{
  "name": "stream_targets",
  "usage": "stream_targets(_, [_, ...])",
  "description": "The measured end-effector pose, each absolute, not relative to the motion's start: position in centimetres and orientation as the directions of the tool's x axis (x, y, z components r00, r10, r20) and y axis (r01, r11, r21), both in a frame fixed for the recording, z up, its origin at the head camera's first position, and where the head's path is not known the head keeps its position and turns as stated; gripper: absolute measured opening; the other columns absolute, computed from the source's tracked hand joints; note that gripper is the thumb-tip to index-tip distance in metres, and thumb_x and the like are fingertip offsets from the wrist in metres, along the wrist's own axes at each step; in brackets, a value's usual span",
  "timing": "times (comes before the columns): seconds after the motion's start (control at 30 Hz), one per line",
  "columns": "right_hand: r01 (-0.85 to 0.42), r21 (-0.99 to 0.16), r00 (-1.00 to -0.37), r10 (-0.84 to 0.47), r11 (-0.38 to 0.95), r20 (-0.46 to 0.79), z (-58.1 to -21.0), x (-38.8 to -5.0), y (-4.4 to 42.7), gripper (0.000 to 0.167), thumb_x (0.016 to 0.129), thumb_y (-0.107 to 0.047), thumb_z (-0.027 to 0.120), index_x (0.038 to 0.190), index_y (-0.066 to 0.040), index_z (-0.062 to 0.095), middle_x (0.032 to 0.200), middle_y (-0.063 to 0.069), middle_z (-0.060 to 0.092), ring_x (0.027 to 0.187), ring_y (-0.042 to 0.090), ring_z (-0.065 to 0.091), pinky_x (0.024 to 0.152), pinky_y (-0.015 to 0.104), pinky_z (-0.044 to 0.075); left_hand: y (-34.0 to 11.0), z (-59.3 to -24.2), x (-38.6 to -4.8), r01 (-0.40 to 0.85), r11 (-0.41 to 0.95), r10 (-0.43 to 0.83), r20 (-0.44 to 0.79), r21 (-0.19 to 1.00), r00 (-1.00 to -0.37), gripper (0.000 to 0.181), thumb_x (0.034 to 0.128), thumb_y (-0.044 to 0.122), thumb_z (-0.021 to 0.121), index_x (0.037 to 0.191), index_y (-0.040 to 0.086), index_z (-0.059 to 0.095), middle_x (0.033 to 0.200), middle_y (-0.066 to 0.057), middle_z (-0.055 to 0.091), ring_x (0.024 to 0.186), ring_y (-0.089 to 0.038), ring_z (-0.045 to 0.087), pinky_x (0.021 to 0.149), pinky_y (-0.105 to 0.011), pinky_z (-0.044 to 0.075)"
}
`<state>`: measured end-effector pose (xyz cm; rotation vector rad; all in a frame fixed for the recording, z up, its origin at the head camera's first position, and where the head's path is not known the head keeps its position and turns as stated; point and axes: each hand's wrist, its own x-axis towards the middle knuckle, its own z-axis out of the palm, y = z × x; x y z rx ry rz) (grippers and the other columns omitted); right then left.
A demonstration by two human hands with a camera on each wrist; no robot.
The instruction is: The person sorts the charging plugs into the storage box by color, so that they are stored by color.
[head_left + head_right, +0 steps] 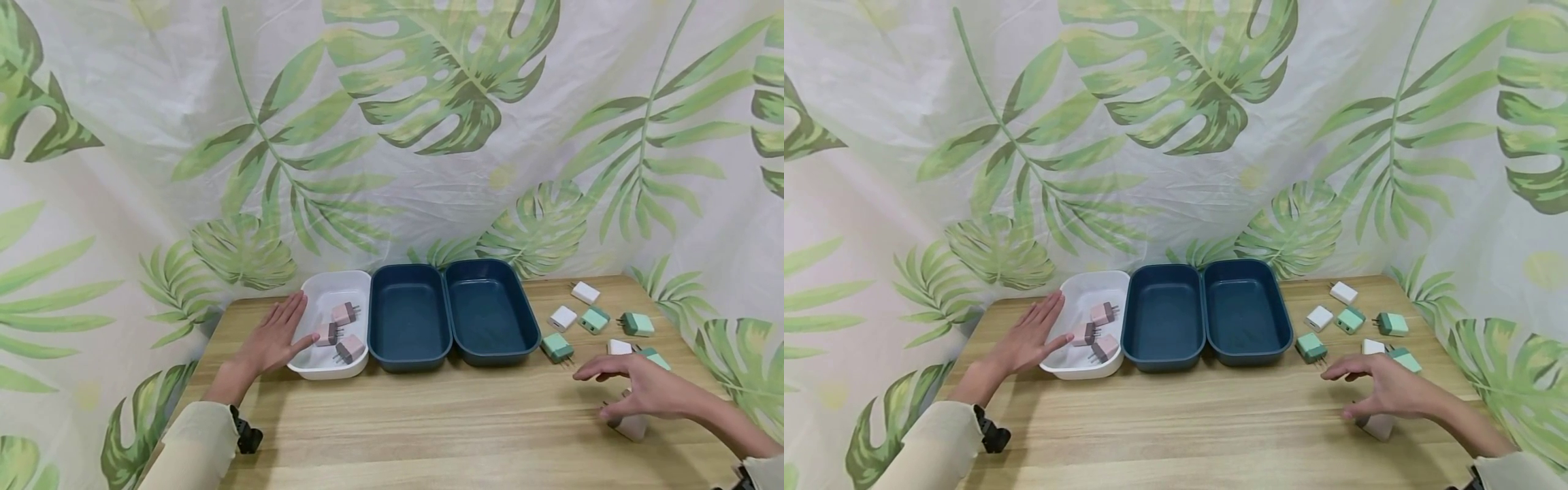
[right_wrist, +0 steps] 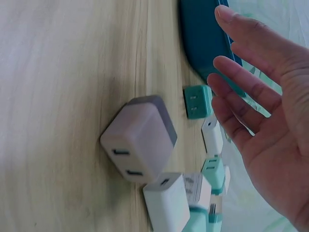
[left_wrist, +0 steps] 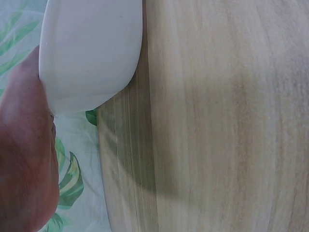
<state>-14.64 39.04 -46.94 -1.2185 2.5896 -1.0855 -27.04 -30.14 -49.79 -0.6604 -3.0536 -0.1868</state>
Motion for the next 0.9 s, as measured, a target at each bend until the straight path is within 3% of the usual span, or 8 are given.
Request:
stream_targets(0.17, [-0.623,-0.634,-0.699,-0.69,0.458,0.188,-47.2,-14.4,40.1,0.056,0.08,-0.012,0.094,0.131,-0.012,0.072,0.124,-0.001,0.074,0.108,0.005,0.068,0.08,0.024,0.058,-30.2,-49.7,-27.1,0.409,0.905,0.408,0.032,0.118,-0.912,0.095,0.1068,0.061,0.048,0.169,-0.001,0.012,0.177,-0.019,0.009,0.163,-0.04,0.01,0.13,-0.06,0.011])
stream_targets(0.37, [-0.589,-0.68,-0.696,-0.702,0.436,0.153,-47.2,-13.8,41.0,0.055,0.082,-0.008,0.091,0.133,-0.009,0.071,0.127,0.001,0.073,0.113,0.005,0.068,0.086,0.018,0.055,-30.2,-49.7,-27.0,0.411,0.903,0.411,0.03,0.126,-0.911,0.094,0.1071,0.061,0.047,0.169,-0.001,0.012,0.177,-0.019,0.008,0.164,-0.039,0.008,0.13,-0.06,0.009])
stream_targets(0.6, [-0.56,-0.663,-0.739,-0.661,0.496,0.13,-47.5,-12.8,41.5,0.052,0.08,-0.01,0.092,0.129,-0.012,0.074,0.125,-0.003,0.075,0.126,-0.008,0.057,0.095,0.007,0.045,-30.2,-49.9,-26.9,0.412,0.903,0.411,0.034,0.124,-0.911,0.094,0.1071,0.061,0.047,0.169,-0.001,0.013,0.177,-0.02,0.009,0.163,-0.041,0.01,0.13,-0.06,0.01])
stream_targets(0.9, [-0.585,-0.665,-0.714,-0.683,0.464,0.152,-48.1,-12.2,42.5,0.056,0.081,-0.01,0.093,0.132,-0.01,0.072,0.124,-0.001,0.073,0.111,0.004,0.066,0.083,0.017,0.053,-30.3,-50.0,-27.0,0.41,0.903,0.409,0.036,0.129,-0.912,0.094,0.1072,0.061,0.047,0.169,-0.001,0.012,0.177,-0.019,0.008,0.163,-0.04,0.009,0.13,-0.059,0.009])
